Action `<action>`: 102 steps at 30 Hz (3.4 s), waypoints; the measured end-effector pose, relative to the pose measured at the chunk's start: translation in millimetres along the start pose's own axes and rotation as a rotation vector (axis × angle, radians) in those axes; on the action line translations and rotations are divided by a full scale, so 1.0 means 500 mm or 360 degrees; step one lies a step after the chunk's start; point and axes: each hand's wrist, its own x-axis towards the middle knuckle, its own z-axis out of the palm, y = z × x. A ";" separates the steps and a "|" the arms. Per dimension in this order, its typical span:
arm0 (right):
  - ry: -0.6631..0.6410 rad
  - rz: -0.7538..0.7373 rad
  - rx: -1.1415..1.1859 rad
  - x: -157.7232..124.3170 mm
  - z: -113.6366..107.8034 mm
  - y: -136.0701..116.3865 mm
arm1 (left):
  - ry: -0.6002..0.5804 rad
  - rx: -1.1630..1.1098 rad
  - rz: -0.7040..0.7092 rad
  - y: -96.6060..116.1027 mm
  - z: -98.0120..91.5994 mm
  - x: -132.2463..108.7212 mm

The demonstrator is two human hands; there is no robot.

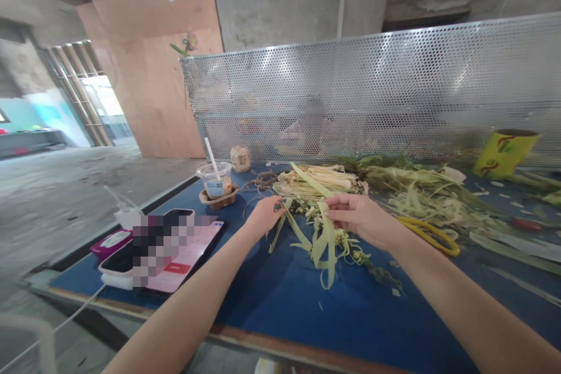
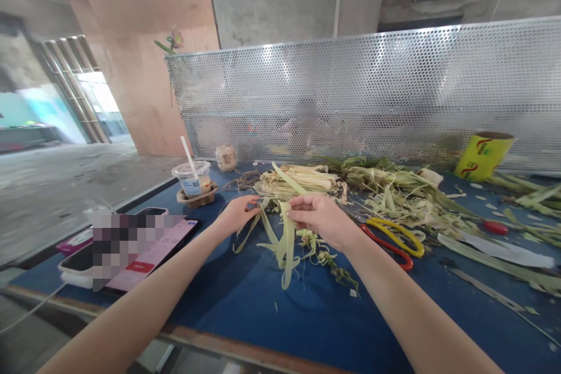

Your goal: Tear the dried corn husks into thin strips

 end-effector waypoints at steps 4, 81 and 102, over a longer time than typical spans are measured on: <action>-0.0002 -0.0012 -0.0052 -0.001 0.001 -0.002 | 0.0083 -0.0158 0.0060 0.003 0.002 0.007; 0.0263 -0.0478 0.0118 0.000 0.047 0.011 | 0.0294 -0.0904 0.0349 0.151 -0.020 -0.093; 0.0281 -0.0615 0.0008 0.000 0.046 0.009 | 0.0134 -0.1070 0.0372 0.162 -0.029 -0.102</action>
